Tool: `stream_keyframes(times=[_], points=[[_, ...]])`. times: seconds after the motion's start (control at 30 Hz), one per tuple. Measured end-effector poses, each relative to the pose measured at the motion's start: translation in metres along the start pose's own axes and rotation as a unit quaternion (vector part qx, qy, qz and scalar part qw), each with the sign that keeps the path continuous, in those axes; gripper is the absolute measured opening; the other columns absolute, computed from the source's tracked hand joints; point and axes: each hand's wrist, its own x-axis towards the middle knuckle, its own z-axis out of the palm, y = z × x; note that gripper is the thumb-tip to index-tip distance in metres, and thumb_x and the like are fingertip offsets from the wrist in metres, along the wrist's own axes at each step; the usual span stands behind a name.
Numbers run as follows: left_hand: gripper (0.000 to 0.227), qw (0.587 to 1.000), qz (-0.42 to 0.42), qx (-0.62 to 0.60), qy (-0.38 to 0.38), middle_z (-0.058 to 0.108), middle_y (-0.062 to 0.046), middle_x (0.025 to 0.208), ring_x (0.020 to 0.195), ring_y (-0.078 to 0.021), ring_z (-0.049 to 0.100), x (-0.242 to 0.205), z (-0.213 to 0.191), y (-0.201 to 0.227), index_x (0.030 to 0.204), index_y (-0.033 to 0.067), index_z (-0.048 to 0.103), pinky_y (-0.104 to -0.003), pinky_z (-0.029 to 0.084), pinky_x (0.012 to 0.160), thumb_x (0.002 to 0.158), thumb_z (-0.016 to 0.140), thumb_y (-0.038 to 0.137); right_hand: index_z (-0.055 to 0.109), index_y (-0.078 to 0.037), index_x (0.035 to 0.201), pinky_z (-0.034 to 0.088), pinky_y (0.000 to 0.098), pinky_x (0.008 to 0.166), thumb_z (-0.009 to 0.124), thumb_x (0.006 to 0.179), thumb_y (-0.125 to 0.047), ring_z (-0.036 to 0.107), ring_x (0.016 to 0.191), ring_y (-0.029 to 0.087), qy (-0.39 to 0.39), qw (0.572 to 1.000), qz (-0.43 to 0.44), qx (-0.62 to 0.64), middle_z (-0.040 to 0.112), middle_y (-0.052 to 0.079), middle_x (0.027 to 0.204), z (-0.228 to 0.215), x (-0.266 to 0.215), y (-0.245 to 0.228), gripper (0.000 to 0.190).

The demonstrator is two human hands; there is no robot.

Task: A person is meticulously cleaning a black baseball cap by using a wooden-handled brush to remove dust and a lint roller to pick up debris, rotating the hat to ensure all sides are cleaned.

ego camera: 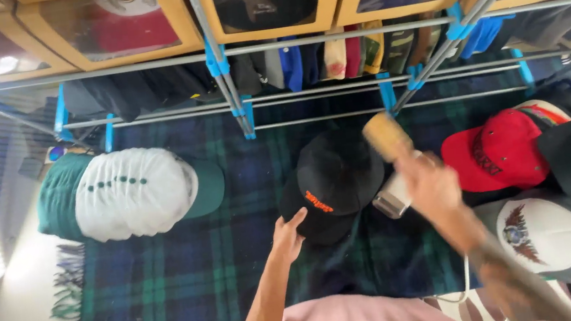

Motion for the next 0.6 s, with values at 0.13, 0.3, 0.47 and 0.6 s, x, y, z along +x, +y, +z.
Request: stream_keyframes(times=[0.13, 0.3, 0.47, 0.6], points=[[0.092, 0.996, -0.058, -0.064, 0.036, 0.038, -0.024, 0.157, 0.151, -0.0404, 0.029, 0.023, -0.012, -0.028, 0.153, 0.0074, 0.04, -0.064, 0.018, 0.119, 0.081, 0.094, 0.024, 0.069, -0.035, 0.106, 0.051, 0.0348, 0.042, 0.044, 0.097, -0.036, 0.057, 0.048, 0.022, -0.023, 0.975, -0.187, 0.12, 0.05, -0.004, 0.066, -0.029, -0.039, -0.047, 0.026], [0.073, 0.983, -0.046, -0.173, 0.046, 0.053, -0.029, 0.146, 0.138, -0.0417, 0.05, -0.016, 0.024, -0.038, 0.145, 0.003, 0.044, -0.059, 0.039, 0.114, 0.087, 0.086, 0.013, 0.072, -0.045, 0.104, 0.056, 0.0414, 0.054, 0.062, 0.096, -0.034, 0.068, 0.061, 0.028, -0.119, 0.988, 0.077, -0.052, 0.06, -0.003, 0.081, 0.043, -0.025, 0.03, 0.017], [0.1, 0.967, -0.088, -0.237, -0.002, 0.048, -0.03, 0.151, 0.125, -0.0483, 0.06, 0.0, 0.025, -0.083, 0.158, 0.0047, 0.008, -0.059, 0.057, 0.094, 0.092, 0.081, 0.018, 0.073, -0.029, 0.089, 0.057, 0.027, 0.056, 0.06, 0.095, -0.032, 0.067, 0.068, 0.017, -0.027, 0.943, -0.266, 0.198, 0.063, -0.007, 0.067, -0.022, -0.021, -0.046, 0.015], [0.086, 0.97, -0.111, -0.216, 0.015, 0.069, -0.017, 0.134, 0.11, -0.0297, 0.07, -0.022, 0.034, -0.062, 0.151, 0.0099, 0.025, -0.05, 0.059, 0.087, 0.083, 0.077, 0.019, 0.066, -0.04, 0.126, 0.045, 0.0418, 0.04, 0.058, 0.091, -0.035, 0.067, 0.06, 0.017, -0.088, 0.968, -0.231, -0.047, 0.066, -0.014, 0.088, 0.069, -0.009, 0.033, 0.036]])
